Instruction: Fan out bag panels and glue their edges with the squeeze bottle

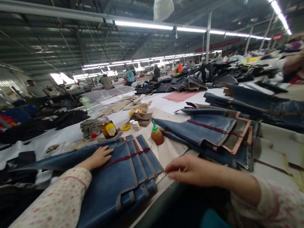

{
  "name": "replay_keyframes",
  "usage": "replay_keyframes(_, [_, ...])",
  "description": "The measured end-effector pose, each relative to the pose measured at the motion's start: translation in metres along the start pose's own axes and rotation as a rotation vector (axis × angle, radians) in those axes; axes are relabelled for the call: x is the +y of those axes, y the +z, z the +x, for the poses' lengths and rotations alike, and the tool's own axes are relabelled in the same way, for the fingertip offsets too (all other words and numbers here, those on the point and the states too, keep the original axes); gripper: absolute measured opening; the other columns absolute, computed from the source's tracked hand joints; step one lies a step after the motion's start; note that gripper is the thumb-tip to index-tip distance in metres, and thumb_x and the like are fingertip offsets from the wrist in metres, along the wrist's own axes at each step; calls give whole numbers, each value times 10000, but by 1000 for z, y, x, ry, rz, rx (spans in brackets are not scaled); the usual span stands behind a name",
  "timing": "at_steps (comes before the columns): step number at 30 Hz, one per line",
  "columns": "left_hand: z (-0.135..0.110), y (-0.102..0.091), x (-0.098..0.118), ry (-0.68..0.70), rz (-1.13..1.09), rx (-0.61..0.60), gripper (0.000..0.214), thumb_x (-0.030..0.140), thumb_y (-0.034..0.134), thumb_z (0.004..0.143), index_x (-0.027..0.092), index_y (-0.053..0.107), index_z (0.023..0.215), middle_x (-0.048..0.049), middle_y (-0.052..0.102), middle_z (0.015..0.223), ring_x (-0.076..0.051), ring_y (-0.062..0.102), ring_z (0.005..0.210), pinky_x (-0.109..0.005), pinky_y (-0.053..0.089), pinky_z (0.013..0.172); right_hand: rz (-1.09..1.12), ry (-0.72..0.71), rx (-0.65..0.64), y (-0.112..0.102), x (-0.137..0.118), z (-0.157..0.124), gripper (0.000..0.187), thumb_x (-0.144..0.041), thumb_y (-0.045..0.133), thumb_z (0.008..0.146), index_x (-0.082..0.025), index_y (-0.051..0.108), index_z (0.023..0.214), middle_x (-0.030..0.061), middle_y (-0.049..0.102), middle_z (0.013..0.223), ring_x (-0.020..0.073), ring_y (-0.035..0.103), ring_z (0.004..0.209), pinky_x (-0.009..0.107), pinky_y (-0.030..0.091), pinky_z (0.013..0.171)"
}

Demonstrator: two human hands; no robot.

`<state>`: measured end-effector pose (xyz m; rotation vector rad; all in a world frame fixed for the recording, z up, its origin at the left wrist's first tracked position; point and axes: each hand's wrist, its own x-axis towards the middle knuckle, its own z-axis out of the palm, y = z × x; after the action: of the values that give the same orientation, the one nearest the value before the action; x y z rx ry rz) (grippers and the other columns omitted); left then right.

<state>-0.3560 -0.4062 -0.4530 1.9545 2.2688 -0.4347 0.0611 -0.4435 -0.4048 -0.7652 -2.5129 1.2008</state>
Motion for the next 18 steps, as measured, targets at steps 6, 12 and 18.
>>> replay_keyframes(6, [-5, -40, 12, 122, -11, -24, 568, 342, 405, 797, 65, 578, 1262, -174, 491, 1378, -267, 495, 1263, -328, 351, 1103, -958, 263, 339, -71, 65, 1, 448, -297, 684, 807, -67, 629, 1188, 195, 641, 1143, 314, 591, 1060, 391, 437, 922])
replay_keyframes(12, [-23, -113, 68, 265, 13, 159, 598, 405, 339, 839, 107, 498, 1332, -120, 466, 1404, -247, 445, 1286, -345, 307, 1125, -953, 391, 579, -155, 57, 14, 268, -205, 511, 920, -32, 710, 966, 220, 694, 996, 254, 658, 962, 340, 452, 843])
replay_keyframes(18, [-47, -182, 118, 334, -8, 530, 565, 440, 389, 859, 179, 468, 1354, -93, 475, 1397, -251, 458, 1275, -407, 337, 1108, -981, 369, 1142, -299, -33, -19, 570, -349, 332, 873, 87, 632, 1086, 314, 573, 1212, 308, 490, 1232, 422, 377, 837])
